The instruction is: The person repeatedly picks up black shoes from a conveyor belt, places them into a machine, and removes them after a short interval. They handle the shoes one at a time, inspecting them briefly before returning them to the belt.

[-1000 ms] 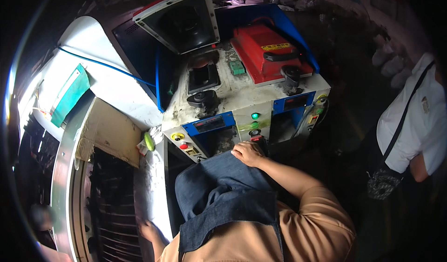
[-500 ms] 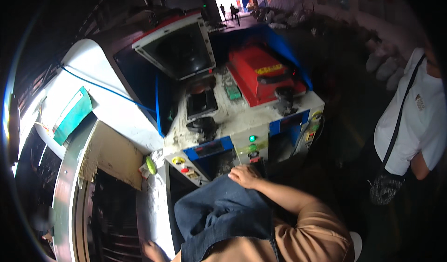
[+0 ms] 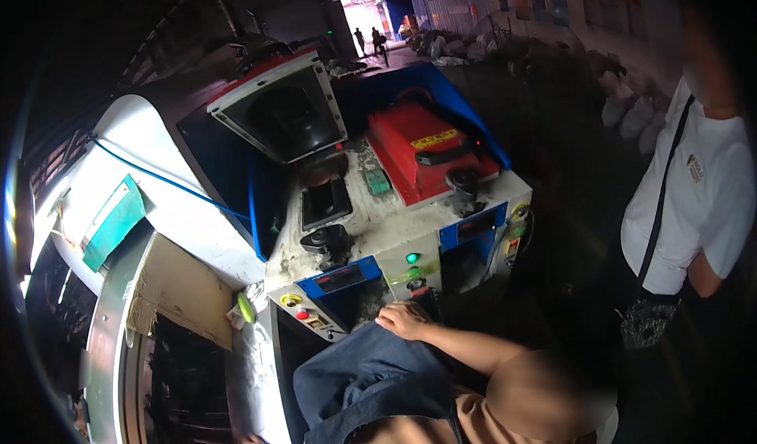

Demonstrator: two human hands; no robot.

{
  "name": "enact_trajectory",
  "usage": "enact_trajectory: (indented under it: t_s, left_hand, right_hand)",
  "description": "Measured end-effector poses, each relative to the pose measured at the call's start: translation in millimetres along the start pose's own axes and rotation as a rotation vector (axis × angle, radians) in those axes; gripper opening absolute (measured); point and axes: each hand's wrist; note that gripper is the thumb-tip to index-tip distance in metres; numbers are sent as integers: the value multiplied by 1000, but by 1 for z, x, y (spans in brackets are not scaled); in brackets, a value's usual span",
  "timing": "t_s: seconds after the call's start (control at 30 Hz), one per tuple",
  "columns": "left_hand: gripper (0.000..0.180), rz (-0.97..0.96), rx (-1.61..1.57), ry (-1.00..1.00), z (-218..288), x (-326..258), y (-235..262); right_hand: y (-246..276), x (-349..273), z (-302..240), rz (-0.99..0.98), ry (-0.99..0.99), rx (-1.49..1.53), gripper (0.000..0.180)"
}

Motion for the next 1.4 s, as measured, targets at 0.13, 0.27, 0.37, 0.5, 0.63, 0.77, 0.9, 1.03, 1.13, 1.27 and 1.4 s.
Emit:
enact_trajectory:
  t_s: [0.13,0.27,0.37,0.5,0.63,0.77,0.9,1.03,1.13,1.27,1.4]
  left_hand:
    - [59,-138,-30,83,-18,6,-25]
    - [72,-376,-300,342,-38,13,-46]
    - [73,-368,-351,345,-40,6,-42]
    - [56,114,118,-195,-25,-9,-18]
    - [53,165,79,-216,-4,-7,0]
    - [53,166,99,-200,11,-7,18]
    - [56,113,108,-158,22,-8,27]
    - [56,-125,300,-41,21,-1,22]
    - [51,-232,367,17,13,-1,26]
    - [36,-202,174,-99,31,4,38]
    - [36,-158,30,-220,101,39,26]
  right_hand:
    - [2,1,-4,-6,-12,34,27]
    - [2,3,-7,-36,-28,12,27]
    - [-1,4,-8,-25,-7,40,27]
    - [-2,5,-9,-24,3,41,27]
    - [-2,6,-10,-22,-5,53,27]
    - [-3,7,-9,1,1,45,27]
    - [-3,6,-8,-26,-13,15,27]
    - [-3,6,-7,5,7,52,26]
    - [-6,6,-6,15,17,73,26]
    - [-16,5,-2,-18,-52,49,29]
    - [-22,2,4,-7,47,63,27]
Point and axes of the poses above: each hand's wrist, its own x-axis towards the middle knuckle, its own y-axis out of the back of the hand, z = x × y, and after that the axes turned 8 degrees about z, right-handed
